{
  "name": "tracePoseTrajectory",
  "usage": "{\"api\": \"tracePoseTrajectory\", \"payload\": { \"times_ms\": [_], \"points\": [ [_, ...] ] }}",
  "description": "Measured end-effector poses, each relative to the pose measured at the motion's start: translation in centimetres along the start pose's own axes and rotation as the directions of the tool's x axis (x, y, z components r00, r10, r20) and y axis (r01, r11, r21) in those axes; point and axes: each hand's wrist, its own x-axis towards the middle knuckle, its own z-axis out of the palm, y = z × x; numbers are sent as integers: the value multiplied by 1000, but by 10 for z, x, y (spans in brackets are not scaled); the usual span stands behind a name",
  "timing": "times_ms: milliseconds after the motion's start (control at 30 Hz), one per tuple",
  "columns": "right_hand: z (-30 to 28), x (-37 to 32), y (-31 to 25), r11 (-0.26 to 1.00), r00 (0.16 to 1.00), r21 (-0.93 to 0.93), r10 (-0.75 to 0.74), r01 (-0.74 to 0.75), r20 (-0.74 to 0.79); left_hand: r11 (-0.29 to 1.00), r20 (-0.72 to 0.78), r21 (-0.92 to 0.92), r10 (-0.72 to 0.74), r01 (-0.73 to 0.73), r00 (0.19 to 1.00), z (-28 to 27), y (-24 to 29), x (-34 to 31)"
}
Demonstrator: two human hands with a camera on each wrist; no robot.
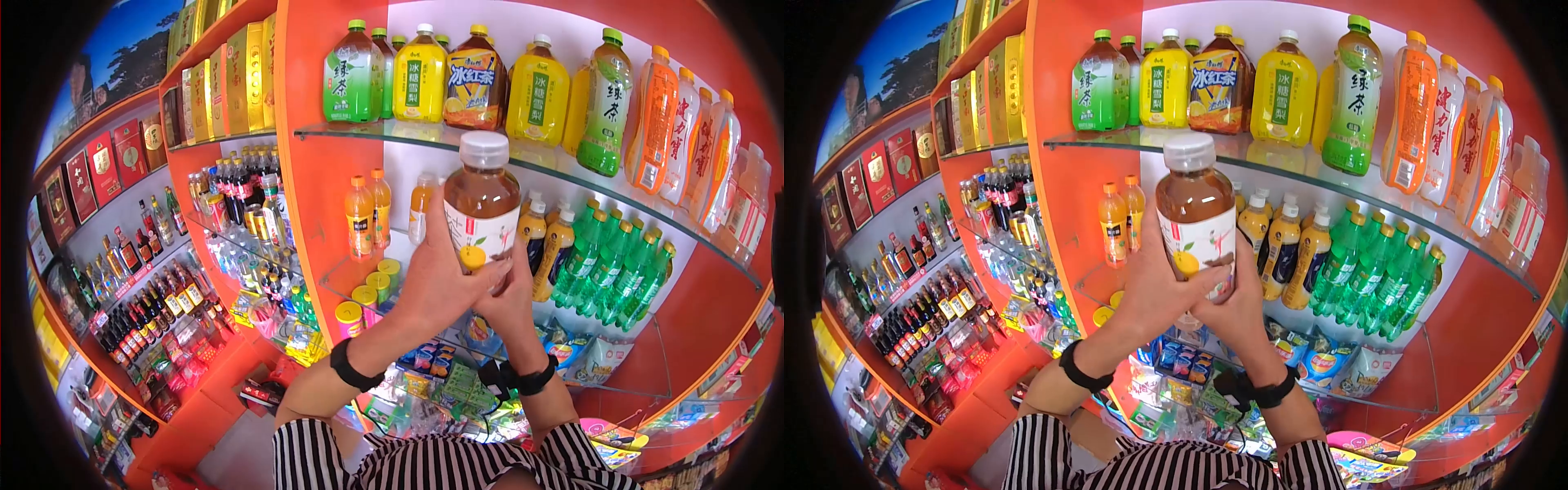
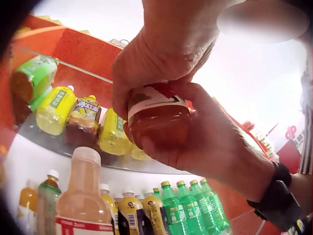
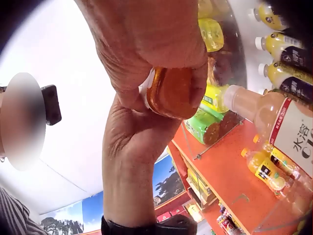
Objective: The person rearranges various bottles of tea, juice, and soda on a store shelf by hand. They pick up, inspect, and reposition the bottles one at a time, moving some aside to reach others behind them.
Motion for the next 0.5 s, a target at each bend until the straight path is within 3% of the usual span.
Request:
{"api": "tracePoseTrajectory", "payload": {
  "times_ms": [67, 133, 200, 367, 433, 500],
  "points": [
    [1, -3, -7, 999, 999, 46, -23, 25, -47, 996, -40, -78, 37, -40, 999, 8, -11, 0],
    [-5, -4, -10, 989, 992, -92, -120, 118, -22, 992, -28, -119, 47, -50, 999, 11, -12, 3],
    [-8, -3, -15, 993, 995, -62, -104, 103, -4, 977, -20, -211, 36, -39, 999, 11, -7, 5],
    [-20, -6, -11, 971, 991, 227, -93, 69, 98, 969, -119, -245, 5, -35, 993, -5, 21, 25],
    [-27, -10, -15, 983, 993, 185, -38, 16, 113, 948, -239, -273, 99, -165, 966, -20, 27, 50],
    [-33, -17, -9, 990, 993, 137, 13, -29, 114, 954, -313, -135, 214, -266, 925, -44, 29, 84]
  ]
}}
